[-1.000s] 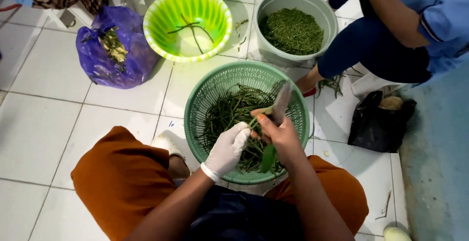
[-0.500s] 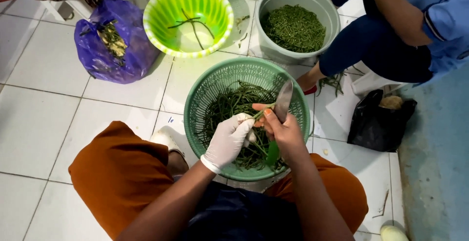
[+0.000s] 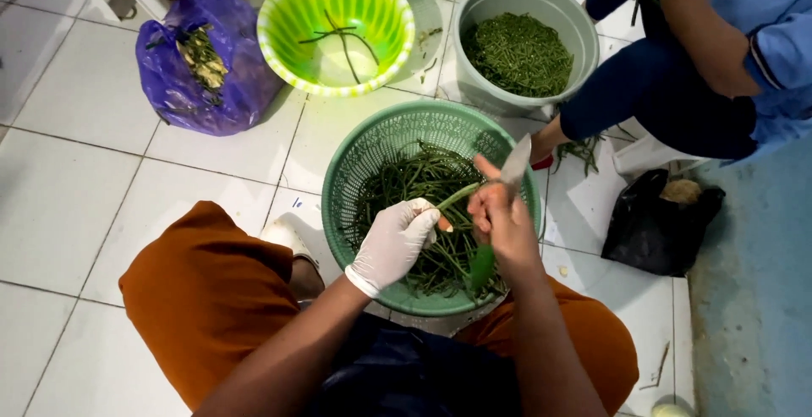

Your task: The person sits on the floor and uses a knife to trim the ends of long green vegetable stems, placing the trimmed pieces into a green basket. Other workers are visible nearby performing similar tasks.

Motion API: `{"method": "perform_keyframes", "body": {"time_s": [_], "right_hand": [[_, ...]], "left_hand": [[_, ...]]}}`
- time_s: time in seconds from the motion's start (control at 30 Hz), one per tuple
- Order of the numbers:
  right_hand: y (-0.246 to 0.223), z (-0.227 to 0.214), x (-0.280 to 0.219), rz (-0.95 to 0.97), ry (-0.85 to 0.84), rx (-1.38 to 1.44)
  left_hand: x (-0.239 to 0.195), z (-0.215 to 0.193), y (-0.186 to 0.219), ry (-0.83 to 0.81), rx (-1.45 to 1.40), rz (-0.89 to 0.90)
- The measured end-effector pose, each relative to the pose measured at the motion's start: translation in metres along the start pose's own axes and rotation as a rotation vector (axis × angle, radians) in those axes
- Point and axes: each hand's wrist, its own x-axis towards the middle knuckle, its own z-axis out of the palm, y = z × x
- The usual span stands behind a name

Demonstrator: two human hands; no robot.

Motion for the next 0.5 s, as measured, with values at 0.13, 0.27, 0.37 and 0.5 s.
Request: {"method": "perform_keyframes", "body": {"time_s": [0.13, 0.27, 0.37, 0.5], "right_hand": [[0.02, -0.002, -0.001, -0.097, -0.049, -0.002], [0.021, 0.004, -0.003, -0.08, -0.1, -0.203], [0.026, 0.003, 0.0, -0.062, -0.087, -0.25], [0.02, 0.007, 0.003, -0.092, -0.049, -0.377]], "left_hand": [[-0.002, -0.008, 0.008, 0.026, 0.018, -0.018], [-0.005, -0.009, 0.012, 0.007, 0.084, -0.029], [-0.008, -0.005, 0.009, -0.026, 0.174, -0.041], [-0.01, -0.01, 0.011, -0.089, 0.328, -0.029]]}}
